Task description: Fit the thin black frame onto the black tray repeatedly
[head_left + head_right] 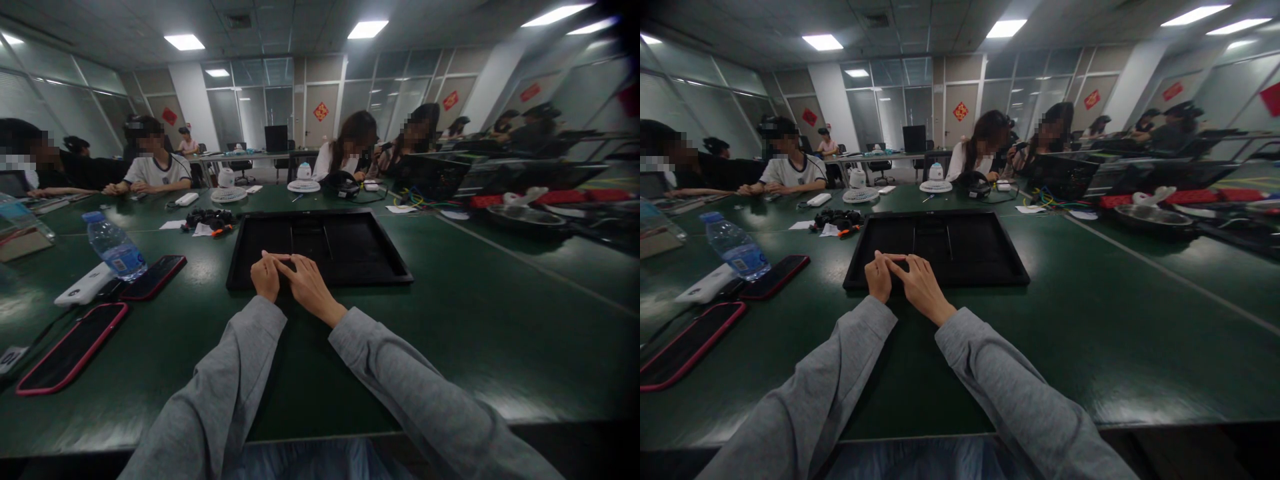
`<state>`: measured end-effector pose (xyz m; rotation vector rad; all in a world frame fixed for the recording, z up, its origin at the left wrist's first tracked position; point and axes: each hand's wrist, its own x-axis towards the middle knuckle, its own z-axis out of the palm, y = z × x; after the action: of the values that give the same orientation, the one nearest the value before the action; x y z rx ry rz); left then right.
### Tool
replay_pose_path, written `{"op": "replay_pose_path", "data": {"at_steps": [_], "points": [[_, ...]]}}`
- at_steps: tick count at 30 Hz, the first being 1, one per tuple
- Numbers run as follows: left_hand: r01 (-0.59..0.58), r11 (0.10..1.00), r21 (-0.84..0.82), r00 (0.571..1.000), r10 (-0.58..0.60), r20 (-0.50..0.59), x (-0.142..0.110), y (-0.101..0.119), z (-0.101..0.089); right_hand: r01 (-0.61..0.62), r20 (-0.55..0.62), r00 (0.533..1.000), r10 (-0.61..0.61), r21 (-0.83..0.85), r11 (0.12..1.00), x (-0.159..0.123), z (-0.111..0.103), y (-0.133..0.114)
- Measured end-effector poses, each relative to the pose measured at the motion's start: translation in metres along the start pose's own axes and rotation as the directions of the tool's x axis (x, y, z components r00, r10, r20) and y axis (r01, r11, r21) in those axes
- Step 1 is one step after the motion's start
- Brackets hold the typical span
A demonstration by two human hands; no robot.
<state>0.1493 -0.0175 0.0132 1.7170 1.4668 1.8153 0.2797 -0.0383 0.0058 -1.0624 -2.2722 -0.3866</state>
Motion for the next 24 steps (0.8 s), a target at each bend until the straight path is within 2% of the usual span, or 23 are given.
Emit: {"op": "replay_pose_path", "data": {"at_steps": [5,8,12,15,17,20,24], "points": [[0.076,0.997,-0.014,0.994,-0.077,-0.071,0.005,-0.005,-0.004,0.003,0.002,1.000,-0.003,0.007,1.000,0.000,-0.001,0.001],[0.100,0.992,0.081,0.988,-0.090,-0.125,0.009,-0.012,-0.011,-0.022,-0.012,1.000,0.022,0.002,1.000,-0.001,-0.002,0.003],[-0.030,0.966,0.257,0.998,0.045,-0.053,0.013,-0.019,-0.016,-0.084,-0.047,0.995,0.083,-0.008,0.996,0.000,-0.004,0.010],[-0.134,0.926,0.353,0.990,0.141,0.006,0.015,-0.022,-0.017,-0.165,-0.086,0.983,0.161,-0.033,0.986,-0.001,-0.005,0.028],[-0.182,0.888,0.422,0.981,0.190,0.024,0.017,-0.024,-0.019,-0.253,-0.117,0.962,0.246,-0.056,0.966,-0.004,-0.005,0.046],[-0.222,0.832,0.508,0.973,0.221,0.062,0.019,-0.026,-0.024,-0.410,-0.156,0.906,0.393,-0.098,0.907,-0.012,-0.004,0.078],[-0.248,0.745,0.619,0.968,0.174,0.179,0.017,-0.029,-0.025,-0.585,-0.173,0.809,0.561,-0.155,0.796,-0.022,0.002,0.106]]}}
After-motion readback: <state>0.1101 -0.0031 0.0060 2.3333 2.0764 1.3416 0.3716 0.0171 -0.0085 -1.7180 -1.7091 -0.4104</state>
